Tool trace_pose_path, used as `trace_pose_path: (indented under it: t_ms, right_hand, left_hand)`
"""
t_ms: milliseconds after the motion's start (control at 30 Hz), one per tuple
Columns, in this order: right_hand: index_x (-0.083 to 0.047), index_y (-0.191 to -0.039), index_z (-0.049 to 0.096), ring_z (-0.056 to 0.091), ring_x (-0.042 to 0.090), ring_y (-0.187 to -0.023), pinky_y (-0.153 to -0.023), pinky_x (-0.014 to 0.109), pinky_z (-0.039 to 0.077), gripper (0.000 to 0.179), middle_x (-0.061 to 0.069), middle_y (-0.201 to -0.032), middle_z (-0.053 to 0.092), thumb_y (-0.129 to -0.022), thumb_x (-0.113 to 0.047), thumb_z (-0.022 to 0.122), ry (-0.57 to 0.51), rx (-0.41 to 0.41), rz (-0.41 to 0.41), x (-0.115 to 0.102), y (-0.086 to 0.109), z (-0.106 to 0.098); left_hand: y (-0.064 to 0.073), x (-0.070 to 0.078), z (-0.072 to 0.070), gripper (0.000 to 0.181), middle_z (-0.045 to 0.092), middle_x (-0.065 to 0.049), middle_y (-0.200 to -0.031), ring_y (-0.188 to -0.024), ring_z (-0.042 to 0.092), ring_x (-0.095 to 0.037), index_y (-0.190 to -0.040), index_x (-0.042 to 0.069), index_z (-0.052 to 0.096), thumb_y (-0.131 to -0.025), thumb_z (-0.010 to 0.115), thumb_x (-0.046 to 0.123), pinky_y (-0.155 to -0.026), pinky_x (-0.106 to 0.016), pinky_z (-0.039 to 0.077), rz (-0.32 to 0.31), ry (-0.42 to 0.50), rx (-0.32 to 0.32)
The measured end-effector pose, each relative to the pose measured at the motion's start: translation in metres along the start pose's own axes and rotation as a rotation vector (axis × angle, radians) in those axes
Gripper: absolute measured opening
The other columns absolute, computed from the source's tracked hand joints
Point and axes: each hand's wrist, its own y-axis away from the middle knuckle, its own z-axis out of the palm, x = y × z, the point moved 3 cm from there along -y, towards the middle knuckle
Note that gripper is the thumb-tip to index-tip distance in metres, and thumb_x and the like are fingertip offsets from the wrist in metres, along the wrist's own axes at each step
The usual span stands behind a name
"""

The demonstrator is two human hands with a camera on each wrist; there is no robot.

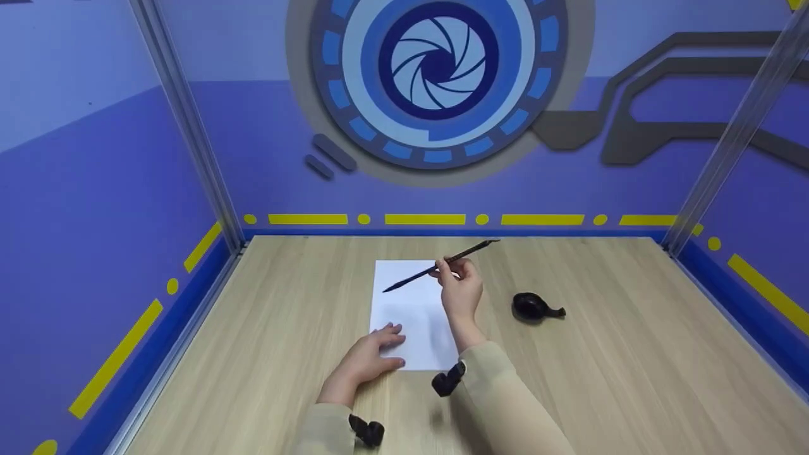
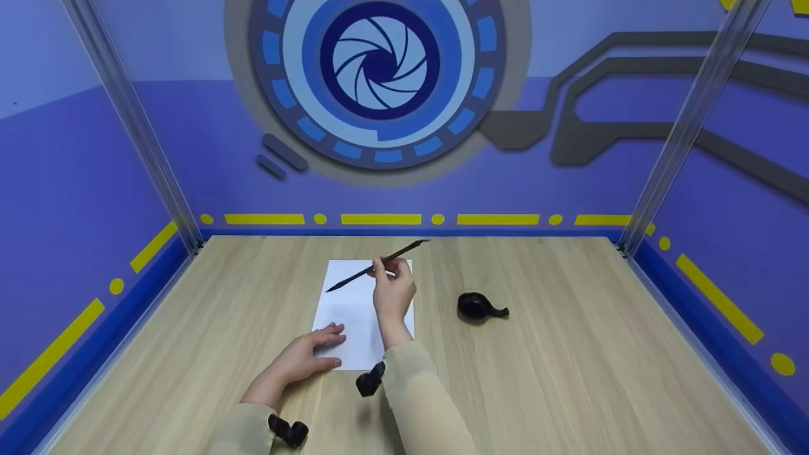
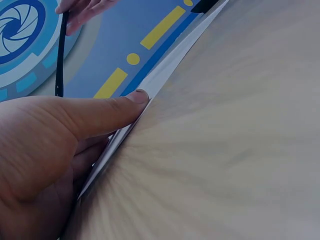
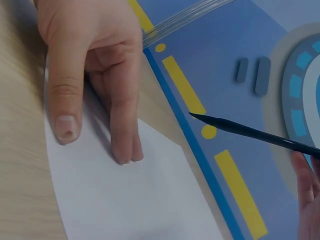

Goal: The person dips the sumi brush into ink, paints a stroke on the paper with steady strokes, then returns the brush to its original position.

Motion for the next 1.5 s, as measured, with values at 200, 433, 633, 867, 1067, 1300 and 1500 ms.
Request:
trace_pose_path:
  t_ms: [200, 433, 633, 867, 1067, 1300, 1500]
  right_hand:
    - [0.011, -0.103, 0.067, 0.078, 0.031, -0.070, -0.057, 0.017, 0.058, 0.017, 0.027, -0.092, 0.074, -0.093, -0.001, 0.073, 0.010, 0.011, 0.021, 0.009, 0.003, 0.002]
    - [0.015, -0.105, 0.065, 0.075, 0.048, -0.080, -0.057, 0.017, 0.057, 0.017, 0.035, -0.097, 0.072, -0.094, 0.003, 0.069, 0.040, -0.017, 0.034, 0.010, 0.007, 0.005]
    - [0.009, -0.102, 0.067, 0.077, 0.022, -0.069, -0.063, 0.021, 0.062, 0.013, 0.024, -0.093, 0.074, -0.093, 0.000, 0.072, 0.033, -0.009, 0.067, 0.021, 0.009, 0.006]
    - [0.009, -0.101, 0.067, 0.074, 0.013, -0.066, -0.064, 0.021, 0.063, 0.011, 0.022, -0.091, 0.074, -0.093, 0.002, 0.071, 0.040, -0.018, 0.067, 0.025, 0.010, 0.007]
    - [0.008, -0.101, 0.067, 0.076, 0.019, -0.068, -0.067, 0.025, 0.065, 0.012, 0.022, -0.093, 0.074, -0.093, 0.000, 0.071, 0.056, -0.018, 0.079, 0.028, 0.010, 0.006]
    - [0.010, -0.103, 0.067, 0.077, 0.038, -0.077, -0.068, 0.030, 0.066, 0.015, 0.029, -0.096, 0.073, -0.093, -0.001, 0.072, 0.058, -0.031, 0.080, 0.030, 0.011, 0.008]
    - [0.008, -0.101, 0.069, 0.077, 0.037, -0.076, -0.066, 0.029, 0.066, 0.013, 0.027, -0.094, 0.073, -0.093, -0.001, 0.073, 0.093, -0.053, 0.056, 0.029, 0.011, 0.010]
  left_hand:
    - [-0.002, 0.000, 0.000, 0.049, 0.053, -0.015, -0.155, -0.150, 0.042, -0.039, -0.135, -0.001, 0.065, -0.091, 0.077, 0.017, -0.125, -0.060, 0.031, 0.016, -0.004, 0.003]
    - [-0.001, 0.000, -0.001, 0.049, 0.052, -0.014, -0.156, -0.151, 0.041, -0.038, -0.135, 0.000, 0.065, -0.091, 0.077, 0.016, -0.125, -0.060, 0.029, 0.007, 0.008, -0.001]
    - [-0.001, 0.000, -0.001, 0.049, 0.053, -0.015, -0.155, -0.150, 0.041, -0.040, -0.135, -0.001, 0.065, -0.090, 0.077, 0.016, -0.125, -0.061, 0.029, 0.016, 0.001, 0.004]
    - [0.000, 0.001, -0.001, 0.050, 0.053, -0.017, -0.154, -0.149, 0.042, -0.041, -0.134, -0.002, 0.065, -0.089, 0.078, 0.015, -0.124, -0.061, 0.029, 0.032, 0.006, 0.011]
    - [-0.001, 0.000, -0.001, 0.050, 0.054, -0.016, -0.154, -0.148, 0.044, -0.040, -0.134, -0.003, 0.065, -0.089, 0.077, 0.014, -0.124, -0.060, 0.032, 0.040, -0.006, 0.013]
    - [0.000, 0.000, -0.001, 0.049, 0.054, -0.017, -0.153, -0.148, 0.044, -0.042, -0.133, -0.002, 0.066, -0.089, 0.078, 0.015, -0.124, -0.060, 0.032, 0.050, -0.006, 0.010]
    - [0.000, 0.000, -0.002, 0.049, 0.055, -0.018, -0.153, -0.147, 0.044, -0.043, -0.133, -0.002, 0.066, -0.088, 0.079, 0.015, -0.123, -0.061, 0.032, 0.060, -0.011, 0.016]
